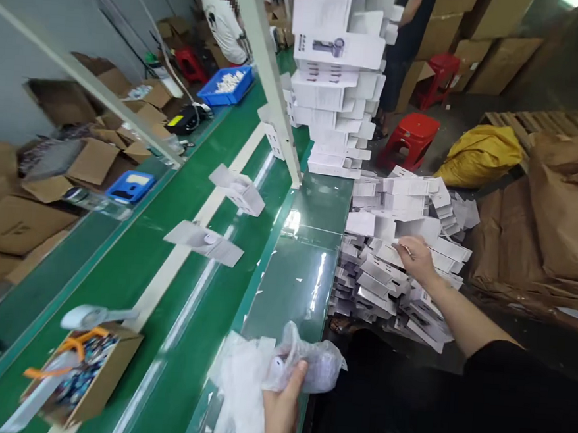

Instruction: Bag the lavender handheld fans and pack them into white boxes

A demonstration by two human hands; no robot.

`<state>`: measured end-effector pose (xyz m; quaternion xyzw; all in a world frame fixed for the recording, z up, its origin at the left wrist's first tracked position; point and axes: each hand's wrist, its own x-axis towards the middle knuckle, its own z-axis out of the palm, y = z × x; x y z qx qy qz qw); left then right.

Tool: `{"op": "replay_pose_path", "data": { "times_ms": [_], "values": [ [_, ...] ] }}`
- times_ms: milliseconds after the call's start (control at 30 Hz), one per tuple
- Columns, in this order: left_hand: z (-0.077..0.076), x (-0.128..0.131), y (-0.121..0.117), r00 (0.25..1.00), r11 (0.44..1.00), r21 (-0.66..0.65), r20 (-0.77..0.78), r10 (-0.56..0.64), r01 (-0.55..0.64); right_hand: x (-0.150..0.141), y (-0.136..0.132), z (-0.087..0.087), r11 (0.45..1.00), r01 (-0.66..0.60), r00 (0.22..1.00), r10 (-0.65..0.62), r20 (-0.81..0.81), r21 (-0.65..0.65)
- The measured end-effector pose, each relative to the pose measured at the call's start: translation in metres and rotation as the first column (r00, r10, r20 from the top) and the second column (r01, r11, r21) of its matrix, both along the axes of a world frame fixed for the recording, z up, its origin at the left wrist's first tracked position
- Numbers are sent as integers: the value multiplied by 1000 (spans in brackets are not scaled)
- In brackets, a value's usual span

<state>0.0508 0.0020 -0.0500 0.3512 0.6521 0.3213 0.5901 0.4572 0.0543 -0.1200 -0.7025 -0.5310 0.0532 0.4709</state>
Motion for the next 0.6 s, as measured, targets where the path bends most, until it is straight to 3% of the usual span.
{"op": "replay_pose_path", "data": {
  "times_ms": [33, 100, 200, 267, 333, 433, 500, 600],
  "values": [
    [6, -13, -3, 989, 991, 51, 94, 118, -123, -6, -2, 25, 984, -177, 974, 174, 144, 7],
    [21, -40, -4, 907, 919, 135, 269, 325, -369, -29, 5, 70, 876, -481, 827, 470, 309, -45],
    [52, -74, 2, 780, 794, 208, 438, 447, -572, -90, 30, 117, 594, -784, 509, 781, 362, -180],
    [70, -87, 12, 715, 719, 257, 535, 451, -646, -138, 49, 134, 383, -888, 292, 897, 331, -255],
    [79, -88, 26, 675, 645, 320, 603, 426, -694, -184, 67, 139, 191, -932, 104, 955, 277, -308],
    [69, -77, 45, 683, 602, 366, 568, 460, -710, -235, 89, 133, -16, -942, -87, 976, 198, -335],
    [53, -68, 50, 732, 646, 356, 428, 529, -675, -256, 102, 123, -103, -937, -164, 973, 161, -332],
    [34, -59, 48, 832, 736, 406, 136, 538, -542, -273, 118, 111, -152, -935, -204, 970, 136, -319]
  ]
}}
